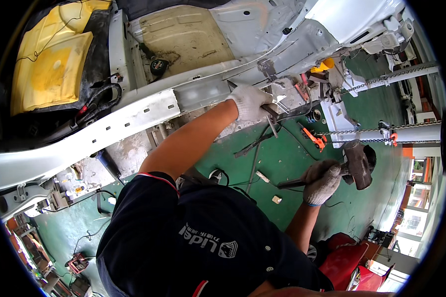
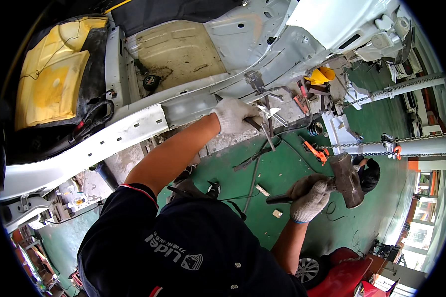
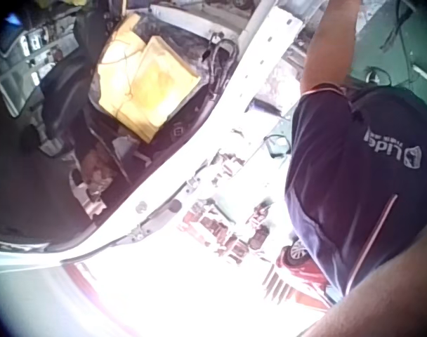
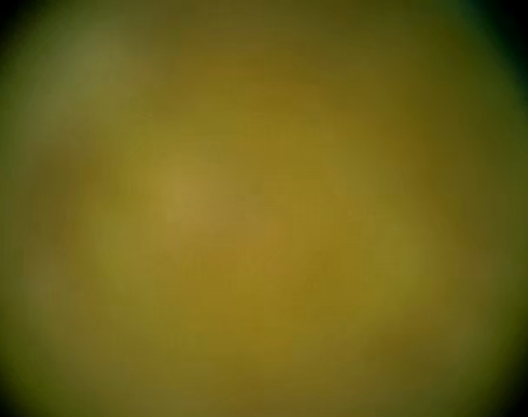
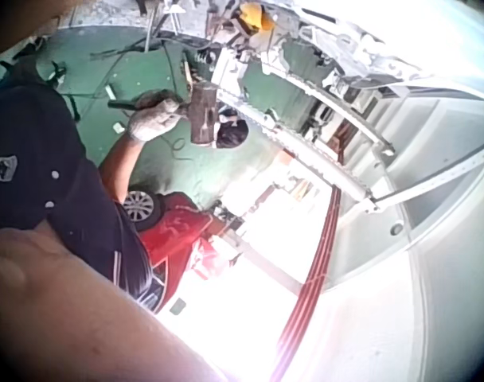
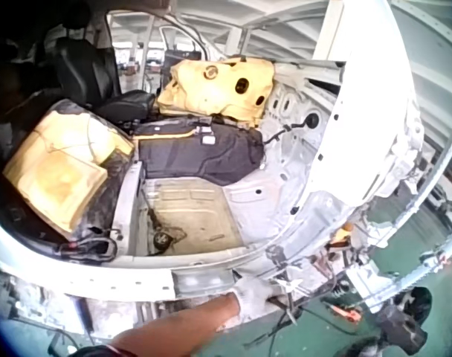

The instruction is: The person uses an angle grinder to smooth the metal frame of a car door, producing sparks. They then switch to a hammer to tap and shape the same area. The work is performed in a workshop with tools and another vehicle visible.

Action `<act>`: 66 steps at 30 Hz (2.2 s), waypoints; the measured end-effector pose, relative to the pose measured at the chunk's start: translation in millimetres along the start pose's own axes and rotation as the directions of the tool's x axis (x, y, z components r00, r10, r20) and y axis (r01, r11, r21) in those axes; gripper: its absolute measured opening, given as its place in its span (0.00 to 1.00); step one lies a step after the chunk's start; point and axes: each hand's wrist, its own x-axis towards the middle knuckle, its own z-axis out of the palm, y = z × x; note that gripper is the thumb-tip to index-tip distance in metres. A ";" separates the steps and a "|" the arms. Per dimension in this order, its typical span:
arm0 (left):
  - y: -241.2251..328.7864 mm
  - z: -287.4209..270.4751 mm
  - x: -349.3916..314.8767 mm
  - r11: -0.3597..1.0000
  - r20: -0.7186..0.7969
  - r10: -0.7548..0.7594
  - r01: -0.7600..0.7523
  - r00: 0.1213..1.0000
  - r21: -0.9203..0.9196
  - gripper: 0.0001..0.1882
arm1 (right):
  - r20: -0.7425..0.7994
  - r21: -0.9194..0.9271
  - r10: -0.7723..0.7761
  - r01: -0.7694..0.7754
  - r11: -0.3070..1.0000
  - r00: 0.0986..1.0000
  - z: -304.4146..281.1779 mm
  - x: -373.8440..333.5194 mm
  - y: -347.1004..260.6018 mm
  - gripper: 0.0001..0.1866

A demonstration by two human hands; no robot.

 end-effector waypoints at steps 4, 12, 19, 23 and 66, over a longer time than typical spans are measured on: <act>3.3 4.3 -2.4 0.997 0.028 0.020 -0.018 0.999 -0.070 0.16 | -0.005 0.042 0.085 -0.085 0.995 0.996 -0.8 -6.9 11.9 0.23; 7.3 -2.9 -3.8 0.998 0.023 -0.008 0.010 1.000 -0.064 0.15 | 0.094 0.061 0.127 -0.133 0.989 0.987 31.8 -4.3 26.6 0.29; -9.3 4.6 -3.6 0.989 -0.131 0.075 -0.090 0.988 -0.118 0.12 | 0.179 -0.091 0.151 -0.137 0.986 0.972 50.3 -1.8 43.2 0.31; -7.3 4.4 -1.7 0.992 -0.092 0.053 -0.063 0.994 -0.113 0.13 | 0.192 -0.082 0.161 -0.148 0.986 0.968 57.8 0.2 44.0 0.31; -5.2 -1.0 1.1 0.997 0.057 0.064 -0.061 0.996 -0.057 0.17 | -0.037 -0.145 0.402 -0.403 0.903 0.915 -7.2 -27.5 58.3 0.30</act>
